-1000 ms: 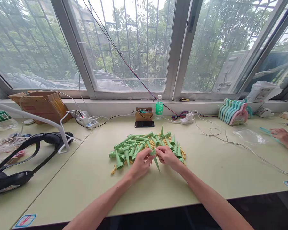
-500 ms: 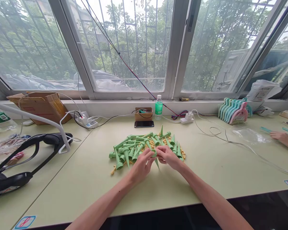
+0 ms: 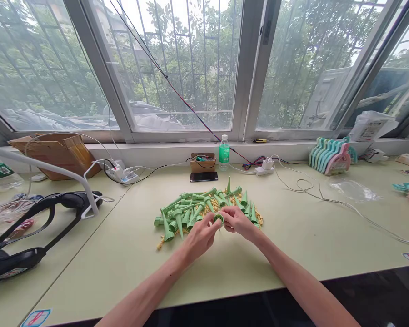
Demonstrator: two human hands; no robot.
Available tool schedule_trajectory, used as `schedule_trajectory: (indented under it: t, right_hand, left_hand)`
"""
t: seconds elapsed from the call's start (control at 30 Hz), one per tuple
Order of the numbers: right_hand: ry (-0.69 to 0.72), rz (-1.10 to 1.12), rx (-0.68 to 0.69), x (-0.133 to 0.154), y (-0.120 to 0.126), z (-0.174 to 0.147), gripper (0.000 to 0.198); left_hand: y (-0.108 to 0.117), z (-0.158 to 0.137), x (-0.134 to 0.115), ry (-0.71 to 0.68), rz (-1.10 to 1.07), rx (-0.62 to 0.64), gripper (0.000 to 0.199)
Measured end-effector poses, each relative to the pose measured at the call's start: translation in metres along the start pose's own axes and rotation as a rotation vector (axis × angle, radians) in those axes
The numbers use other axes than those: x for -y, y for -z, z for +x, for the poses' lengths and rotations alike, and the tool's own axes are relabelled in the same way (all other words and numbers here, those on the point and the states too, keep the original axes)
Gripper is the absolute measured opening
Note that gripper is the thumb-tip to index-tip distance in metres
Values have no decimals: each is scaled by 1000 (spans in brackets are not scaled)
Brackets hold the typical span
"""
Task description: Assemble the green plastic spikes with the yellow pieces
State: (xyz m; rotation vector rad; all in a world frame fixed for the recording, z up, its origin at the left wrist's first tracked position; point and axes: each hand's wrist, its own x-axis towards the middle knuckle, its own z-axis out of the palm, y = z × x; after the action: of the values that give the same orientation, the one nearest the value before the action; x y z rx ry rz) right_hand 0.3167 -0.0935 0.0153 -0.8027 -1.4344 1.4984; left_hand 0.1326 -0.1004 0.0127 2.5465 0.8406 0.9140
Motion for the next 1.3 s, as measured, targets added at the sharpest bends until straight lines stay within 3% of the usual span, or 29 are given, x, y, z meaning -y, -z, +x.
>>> schedule_trajectory:
  t: [0.13,0.4,0.63,0.83,0.9,1.1,1.3]
  right_hand:
    - [24,-41,-30,-1,-1,1,40]
    - [124,-159,-162,0,-9,2,39]
    - [146,-189,-227,3,-11,0,38]
    - [155,-157,-241,-3,-10,2,37]
    - [160,-152,-245,-5,-10,3,36]
    - [178,-154,-234,-3,-11,2,36]
    - [173,-198,-196,-3,-11,1,35]
  left_hand:
    - [0,1,0,14,-20,-37,24]
    - [-2,7,-3,205,-310,-186,24]
    - [-12,3,-3,300,-271,-212,54]
    - [-8,9,-10,400,-465,-349,31]
    - [-6,11,-13,470,-518,-342,29]
    - [-7,15,-15,691,-877,-171,54]
    - [-11,14,-9,752,-1111,-33,52]
